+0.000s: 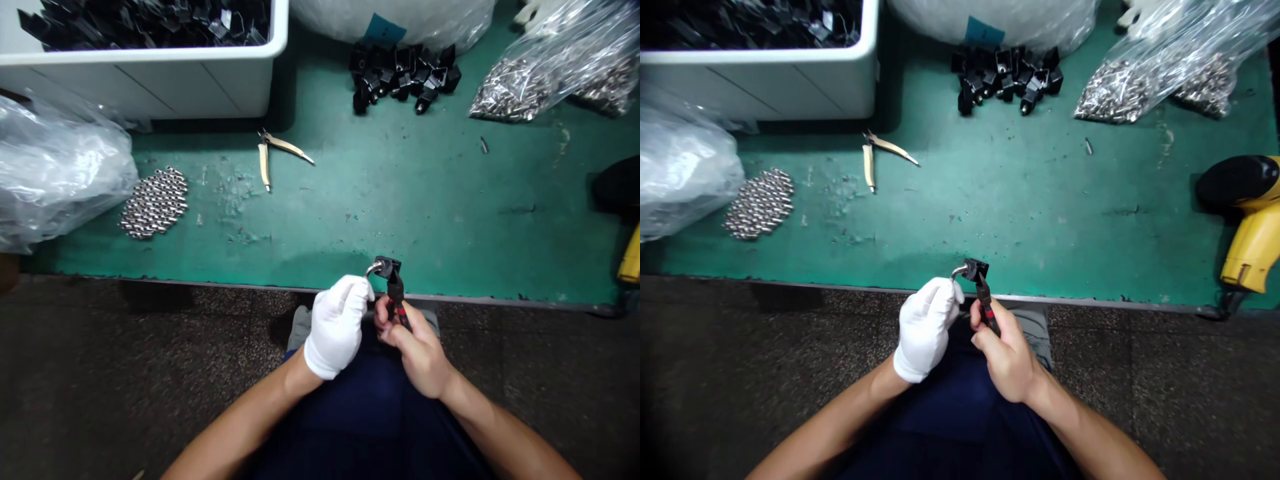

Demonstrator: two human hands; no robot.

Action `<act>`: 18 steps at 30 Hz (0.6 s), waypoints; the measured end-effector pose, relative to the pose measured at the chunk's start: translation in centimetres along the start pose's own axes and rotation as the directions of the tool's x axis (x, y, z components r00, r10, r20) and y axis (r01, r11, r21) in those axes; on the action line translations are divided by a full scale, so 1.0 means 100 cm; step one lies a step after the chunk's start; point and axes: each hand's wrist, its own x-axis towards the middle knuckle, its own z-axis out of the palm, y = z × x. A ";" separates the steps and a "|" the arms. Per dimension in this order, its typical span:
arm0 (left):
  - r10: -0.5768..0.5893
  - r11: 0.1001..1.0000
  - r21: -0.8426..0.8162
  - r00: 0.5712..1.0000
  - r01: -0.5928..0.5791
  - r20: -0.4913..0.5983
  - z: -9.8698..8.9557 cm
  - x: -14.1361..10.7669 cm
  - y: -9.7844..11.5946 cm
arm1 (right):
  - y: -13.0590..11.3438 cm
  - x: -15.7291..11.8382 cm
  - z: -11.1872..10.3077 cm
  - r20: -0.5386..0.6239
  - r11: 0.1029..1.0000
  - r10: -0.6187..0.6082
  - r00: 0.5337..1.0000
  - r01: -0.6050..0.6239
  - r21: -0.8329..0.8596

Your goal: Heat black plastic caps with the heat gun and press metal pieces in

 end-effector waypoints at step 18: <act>-0.089 0.906 0.420 0.952 -0.045 0.294 -0.017 0.020 0.040 | -0.025 -0.010 -0.046 0.016 0.760 -0.005 1.000 0.015 -0.650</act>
